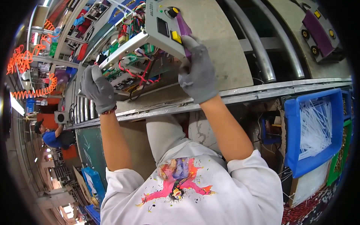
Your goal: Assembling electronic components and wiring within an inverter unit on an assembly line.
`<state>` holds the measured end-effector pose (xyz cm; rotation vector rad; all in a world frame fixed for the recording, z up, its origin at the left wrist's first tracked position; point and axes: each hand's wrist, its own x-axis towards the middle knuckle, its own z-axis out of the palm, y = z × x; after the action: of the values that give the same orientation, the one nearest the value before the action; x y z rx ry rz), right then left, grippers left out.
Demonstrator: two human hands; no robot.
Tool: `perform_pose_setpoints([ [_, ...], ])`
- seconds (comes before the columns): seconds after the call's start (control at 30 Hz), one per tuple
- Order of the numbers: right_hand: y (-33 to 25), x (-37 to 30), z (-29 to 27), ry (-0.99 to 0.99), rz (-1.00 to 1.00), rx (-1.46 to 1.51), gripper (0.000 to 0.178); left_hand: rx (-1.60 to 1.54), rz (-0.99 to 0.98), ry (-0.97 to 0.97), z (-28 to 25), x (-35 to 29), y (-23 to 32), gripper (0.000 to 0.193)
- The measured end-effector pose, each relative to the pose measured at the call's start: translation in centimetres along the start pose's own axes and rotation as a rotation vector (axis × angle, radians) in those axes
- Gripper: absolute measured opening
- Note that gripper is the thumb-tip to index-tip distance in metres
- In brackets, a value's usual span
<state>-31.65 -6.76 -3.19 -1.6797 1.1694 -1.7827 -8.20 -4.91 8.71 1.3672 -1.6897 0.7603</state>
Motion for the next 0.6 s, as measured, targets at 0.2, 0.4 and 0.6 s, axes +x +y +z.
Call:
perform_pose_setpoints([
  [0.2, 0.1, 0.8, -0.3, 0.005, -0.044, -0.040, 0.059, 0.024, -0.026, -0.056, -0.3, 0.2, 0.3, 0.034],
  [0.4, 0.0, 0.9, 0.4, 0.009, -0.004, -0.002, 0.057, -0.009, -0.014, -0.065, -0.2, 0.4, -1.1, 0.035],
  [0.6, 0.5, 0.4, 1.3, 0.041, -0.143, -0.055, 0.059, -0.032, -0.004, -0.034, -0.9, -0.3, -1.6, 0.035],
])
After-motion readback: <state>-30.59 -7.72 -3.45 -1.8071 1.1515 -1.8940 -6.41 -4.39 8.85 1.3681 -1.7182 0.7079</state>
